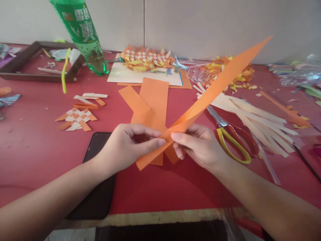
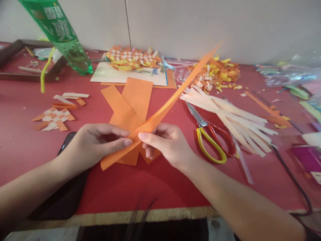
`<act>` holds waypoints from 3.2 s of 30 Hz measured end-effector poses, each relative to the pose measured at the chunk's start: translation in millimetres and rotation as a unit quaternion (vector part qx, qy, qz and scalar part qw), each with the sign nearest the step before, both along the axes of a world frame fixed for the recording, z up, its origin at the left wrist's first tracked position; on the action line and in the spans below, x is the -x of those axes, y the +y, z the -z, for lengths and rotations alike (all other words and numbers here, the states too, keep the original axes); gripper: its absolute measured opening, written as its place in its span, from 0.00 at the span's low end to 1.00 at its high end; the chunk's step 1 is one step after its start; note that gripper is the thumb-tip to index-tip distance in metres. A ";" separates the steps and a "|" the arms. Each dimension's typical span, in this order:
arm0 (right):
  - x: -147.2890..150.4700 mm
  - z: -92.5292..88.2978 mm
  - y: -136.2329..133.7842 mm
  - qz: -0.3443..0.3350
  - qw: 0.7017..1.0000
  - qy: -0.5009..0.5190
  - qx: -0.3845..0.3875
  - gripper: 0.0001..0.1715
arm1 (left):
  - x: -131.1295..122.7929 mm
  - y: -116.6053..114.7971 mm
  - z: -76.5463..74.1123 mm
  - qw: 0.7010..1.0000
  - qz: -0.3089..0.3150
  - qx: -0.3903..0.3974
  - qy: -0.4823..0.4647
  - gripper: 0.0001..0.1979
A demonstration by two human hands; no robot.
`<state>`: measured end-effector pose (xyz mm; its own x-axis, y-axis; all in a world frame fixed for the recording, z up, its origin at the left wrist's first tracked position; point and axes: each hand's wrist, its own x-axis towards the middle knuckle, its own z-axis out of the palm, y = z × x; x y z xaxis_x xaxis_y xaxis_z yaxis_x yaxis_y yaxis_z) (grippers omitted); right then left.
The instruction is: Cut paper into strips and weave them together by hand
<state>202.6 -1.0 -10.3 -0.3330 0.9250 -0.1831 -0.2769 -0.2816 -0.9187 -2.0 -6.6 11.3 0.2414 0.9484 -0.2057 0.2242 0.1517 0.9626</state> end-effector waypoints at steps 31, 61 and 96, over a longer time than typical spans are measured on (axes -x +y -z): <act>-2.7 -1.2 -2.5 -0.016 0.998 -0.057 -0.001 0.12 | -0.9 -3.4 -1.1 0.998 0.056 -0.005 0.031 0.11; 0.6 -1.7 -4.4 -0.029 0.999 -0.021 0.006 0.09 | 1.2 -0.6 0.0 0.998 0.053 -0.007 0.044 0.11; -1.2 -1.1 -4.6 -0.047 0.998 -0.030 0.001 0.09 | -1.2 -0.2 0.6 0.997 0.052 0.023 0.047 0.11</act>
